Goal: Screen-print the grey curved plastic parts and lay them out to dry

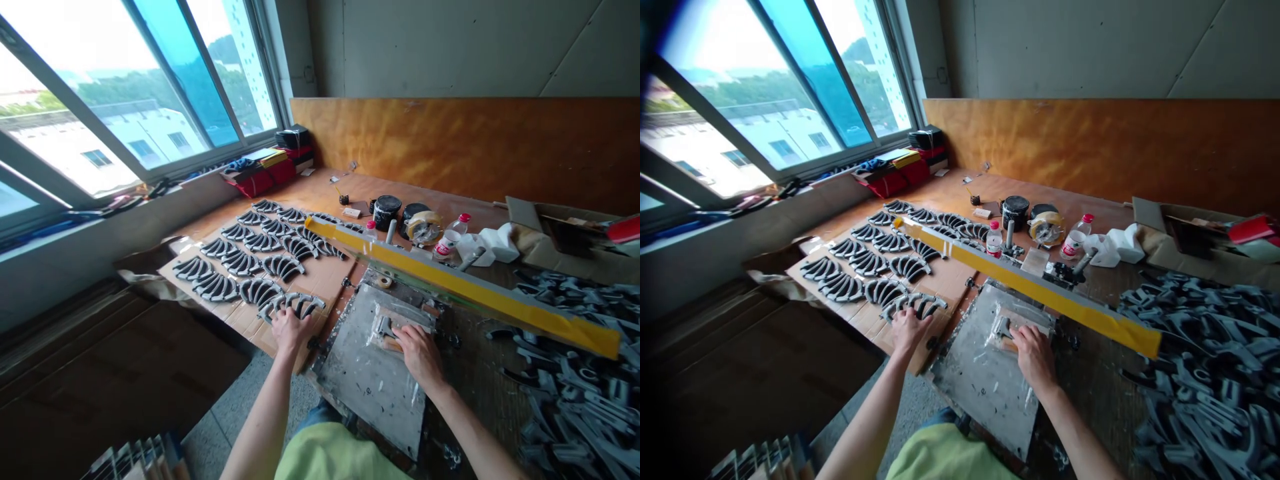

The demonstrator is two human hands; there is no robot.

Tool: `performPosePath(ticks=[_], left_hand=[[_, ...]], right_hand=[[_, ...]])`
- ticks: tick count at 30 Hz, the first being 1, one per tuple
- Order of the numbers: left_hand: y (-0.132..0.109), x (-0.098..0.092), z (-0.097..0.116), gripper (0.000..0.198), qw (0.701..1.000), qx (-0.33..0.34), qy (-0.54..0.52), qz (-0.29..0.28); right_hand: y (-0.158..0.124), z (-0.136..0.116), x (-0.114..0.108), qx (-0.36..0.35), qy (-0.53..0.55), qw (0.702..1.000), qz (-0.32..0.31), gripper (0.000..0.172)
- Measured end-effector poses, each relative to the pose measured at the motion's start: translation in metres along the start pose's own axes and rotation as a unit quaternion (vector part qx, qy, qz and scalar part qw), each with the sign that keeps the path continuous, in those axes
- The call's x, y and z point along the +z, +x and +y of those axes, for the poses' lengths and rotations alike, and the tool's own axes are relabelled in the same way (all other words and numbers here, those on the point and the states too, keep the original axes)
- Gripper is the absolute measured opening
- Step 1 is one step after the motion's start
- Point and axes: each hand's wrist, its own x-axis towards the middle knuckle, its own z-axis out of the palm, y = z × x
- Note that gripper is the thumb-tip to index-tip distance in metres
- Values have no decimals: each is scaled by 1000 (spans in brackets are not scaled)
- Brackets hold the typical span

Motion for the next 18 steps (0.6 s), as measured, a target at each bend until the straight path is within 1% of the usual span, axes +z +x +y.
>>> performPosePath(ticks=[2,4,7,9,10,13,18], left_hand=[[19,-6,21,45,1000,24,-8,1],[42,-6,49,49,999,46,-10,-7],[73,2,92,54,995,94,-19,-31],[88,10,114,55,991,122,-22,-50],[92,15,122,55,989,131,-22,-60],[100,27,134,56,985,146,-18,-89],[102,40,130,60,983,141,6,-115]], right_hand=[[-1,1,3,4,4,1000,0,33],[-2,2,5,9,9,1000,3,33],[-3,4,8,14,18,1000,12,32],[-4,5,9,12,26,999,20,33],[-5,6,9,12,29,999,25,34],[-5,6,10,19,34,999,37,33],[-8,7,15,29,35,998,39,31]])
